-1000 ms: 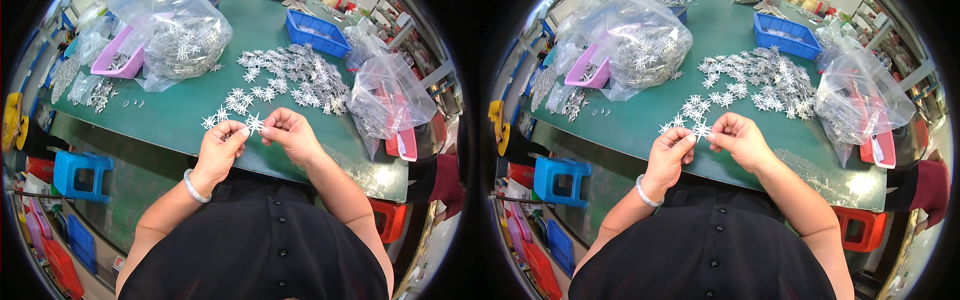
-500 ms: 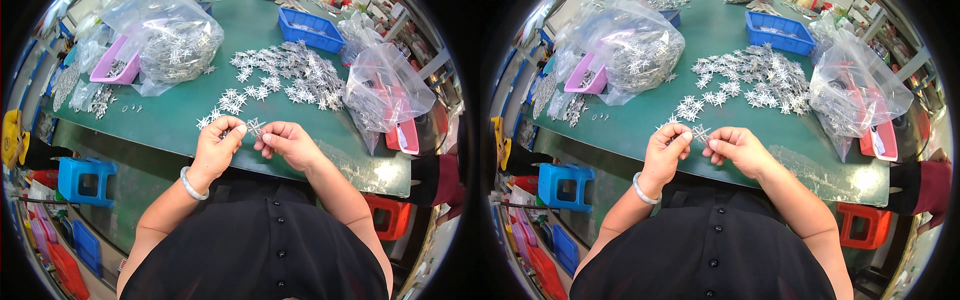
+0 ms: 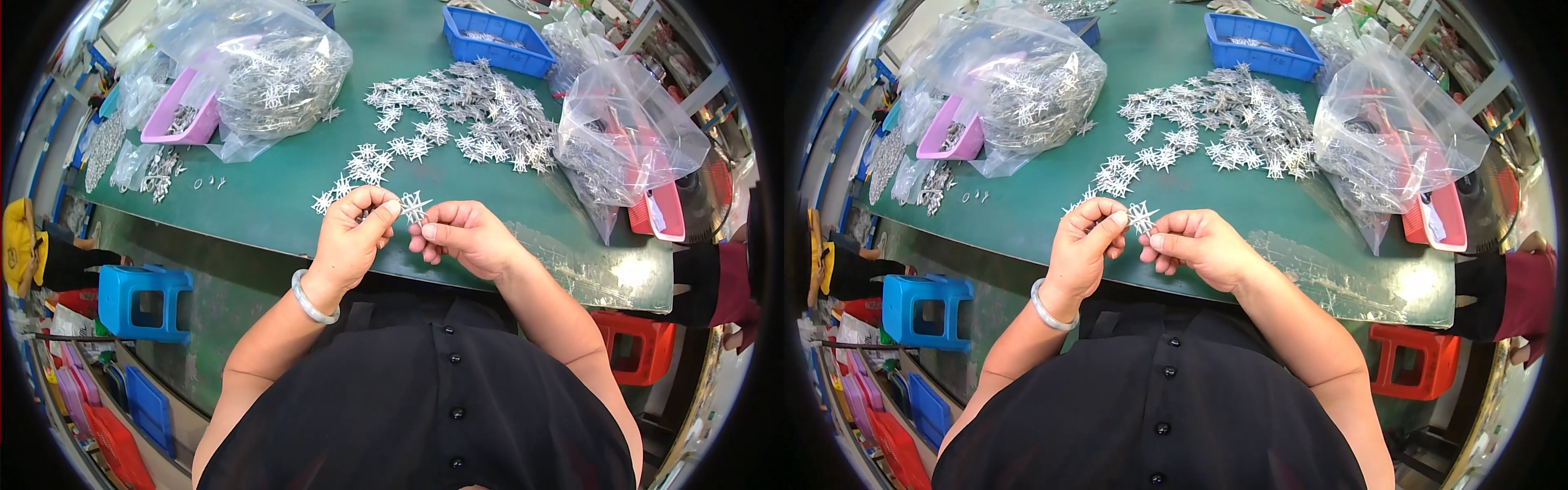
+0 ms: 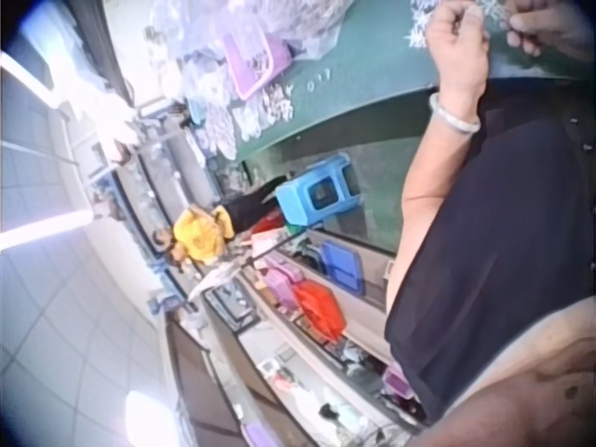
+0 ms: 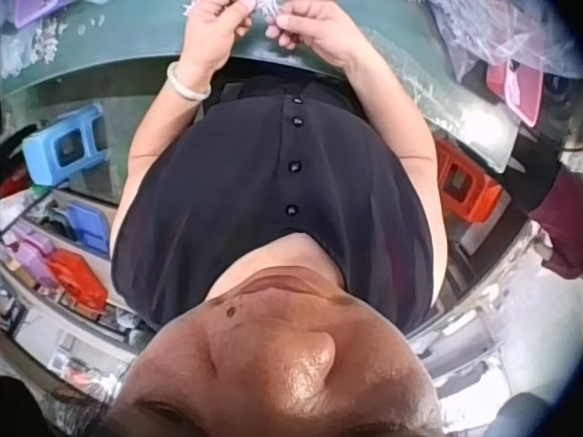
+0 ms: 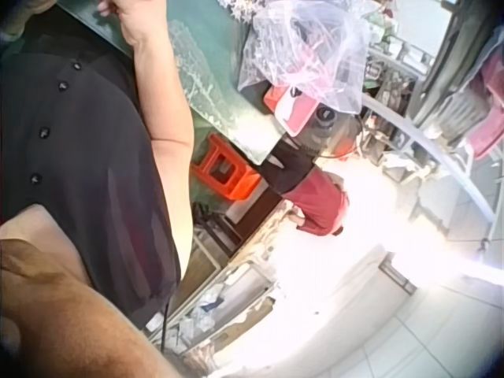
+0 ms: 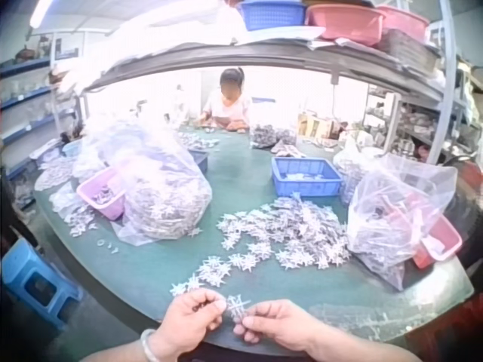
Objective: The person picks up small metal pieces from the workbench and connects them together by hand.
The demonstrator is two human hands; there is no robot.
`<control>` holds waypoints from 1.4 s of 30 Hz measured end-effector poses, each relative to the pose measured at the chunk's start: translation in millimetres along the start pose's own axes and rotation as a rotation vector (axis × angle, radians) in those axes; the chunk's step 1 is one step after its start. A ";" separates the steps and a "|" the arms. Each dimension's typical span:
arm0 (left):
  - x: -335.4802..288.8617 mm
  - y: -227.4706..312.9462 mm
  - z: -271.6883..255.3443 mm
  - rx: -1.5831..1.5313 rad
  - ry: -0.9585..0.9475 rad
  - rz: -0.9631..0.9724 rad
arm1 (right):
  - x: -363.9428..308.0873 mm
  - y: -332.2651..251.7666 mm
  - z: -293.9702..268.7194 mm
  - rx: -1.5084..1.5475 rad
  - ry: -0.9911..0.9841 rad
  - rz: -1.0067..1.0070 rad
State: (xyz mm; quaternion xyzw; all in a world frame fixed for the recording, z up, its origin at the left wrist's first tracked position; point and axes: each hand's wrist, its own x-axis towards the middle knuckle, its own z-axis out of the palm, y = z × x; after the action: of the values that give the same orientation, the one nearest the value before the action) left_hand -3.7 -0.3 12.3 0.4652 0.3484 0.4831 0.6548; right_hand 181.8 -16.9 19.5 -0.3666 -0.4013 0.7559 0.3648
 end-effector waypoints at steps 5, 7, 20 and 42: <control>-2.2 1.6 2.5 -0.006 0.010 -0.020 | 0.8 1.9 -1.8 0.003 -0.007 0.001; -3.1 2.4 3.2 -0.035 0.010 -0.030 | 1.2 2.1 -1.5 0.004 -0.007 -0.008; -6.6 1.7 0.1 -0.102 -0.013 -0.052 | 0.2 0.6 2.0 -0.032 0.043 -0.039; -8.2 -5.7 -2.2 -0.391 -0.066 -0.171 | 5.3 14.7 13.7 -0.618 0.405 -0.498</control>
State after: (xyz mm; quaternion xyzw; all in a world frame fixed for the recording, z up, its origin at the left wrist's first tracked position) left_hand -6.4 -8.1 6.3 0.3137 0.2649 0.4685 0.7823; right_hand 163.9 -23.1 10.8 -0.4914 -0.6048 0.4026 0.4803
